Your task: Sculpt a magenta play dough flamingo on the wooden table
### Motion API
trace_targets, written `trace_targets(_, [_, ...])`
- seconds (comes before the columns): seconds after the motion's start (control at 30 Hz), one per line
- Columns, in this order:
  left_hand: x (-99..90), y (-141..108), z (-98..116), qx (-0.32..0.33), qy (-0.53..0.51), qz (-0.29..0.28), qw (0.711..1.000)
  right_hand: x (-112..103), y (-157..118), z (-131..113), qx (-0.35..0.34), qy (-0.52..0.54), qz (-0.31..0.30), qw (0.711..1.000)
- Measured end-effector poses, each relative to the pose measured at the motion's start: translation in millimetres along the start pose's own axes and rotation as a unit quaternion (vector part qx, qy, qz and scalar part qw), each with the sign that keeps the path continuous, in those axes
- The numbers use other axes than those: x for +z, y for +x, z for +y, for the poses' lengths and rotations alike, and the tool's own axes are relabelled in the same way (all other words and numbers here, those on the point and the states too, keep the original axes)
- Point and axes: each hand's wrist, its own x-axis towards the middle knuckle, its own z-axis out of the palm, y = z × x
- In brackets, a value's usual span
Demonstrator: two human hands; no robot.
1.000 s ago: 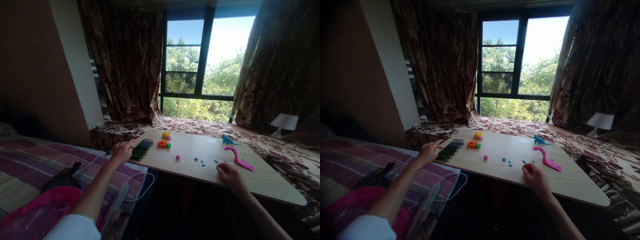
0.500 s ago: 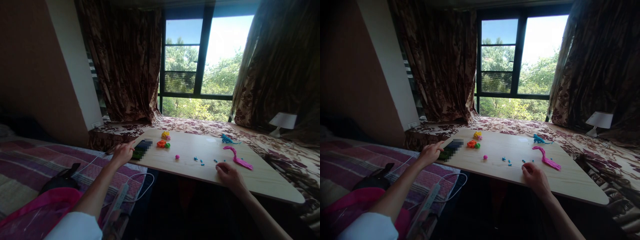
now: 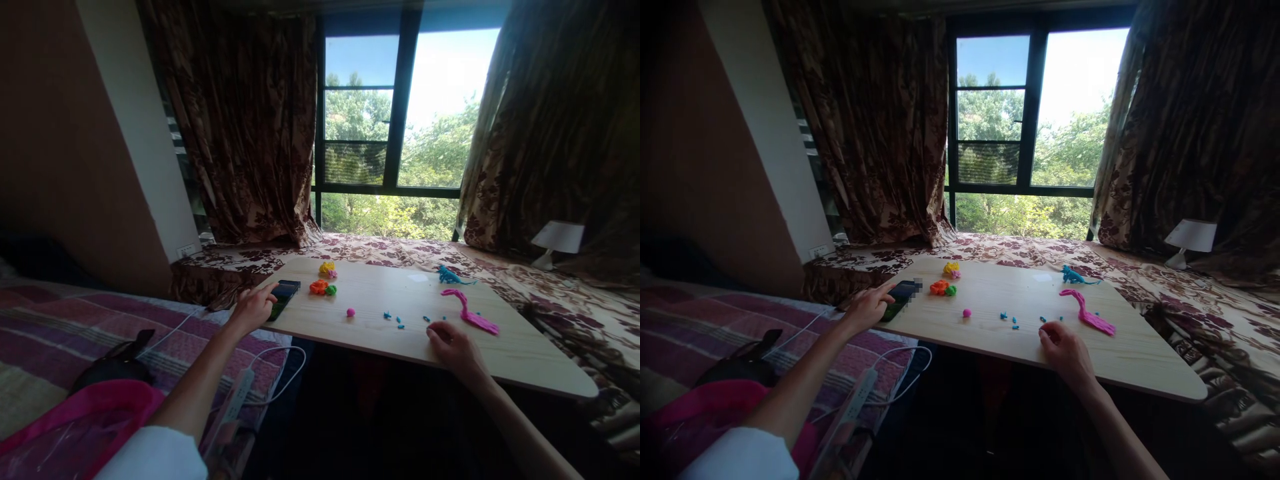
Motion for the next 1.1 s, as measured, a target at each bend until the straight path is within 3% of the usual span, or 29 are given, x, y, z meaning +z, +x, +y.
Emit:
trace_targets(0.4, [-12.5,-7.7,-5.2,-0.010,0.015,0.039,0.999,-2.4,-0.6,-4.5,-0.013,-0.010,0.002,1.000])
trace_targets(0.57, [-10.2,-5.4,-17.5,-0.057,0.036,0.017,0.998,-1.6,-0.3,-4.6,-0.010,-0.011,0.004,1.000])
trace_targets(0.73, [-5.2,-2.8,-24.6,-0.055,0.033,0.009,0.998,-1.5,-0.5,-5.1,-0.015,-0.009,0.005,1.000])
trace_targets(1.1, [-0.8,3.0,2.4,-0.016,0.004,0.000,1.000,-1.6,0.0,-4.4,-0.020,-0.005,0.012,1.000])
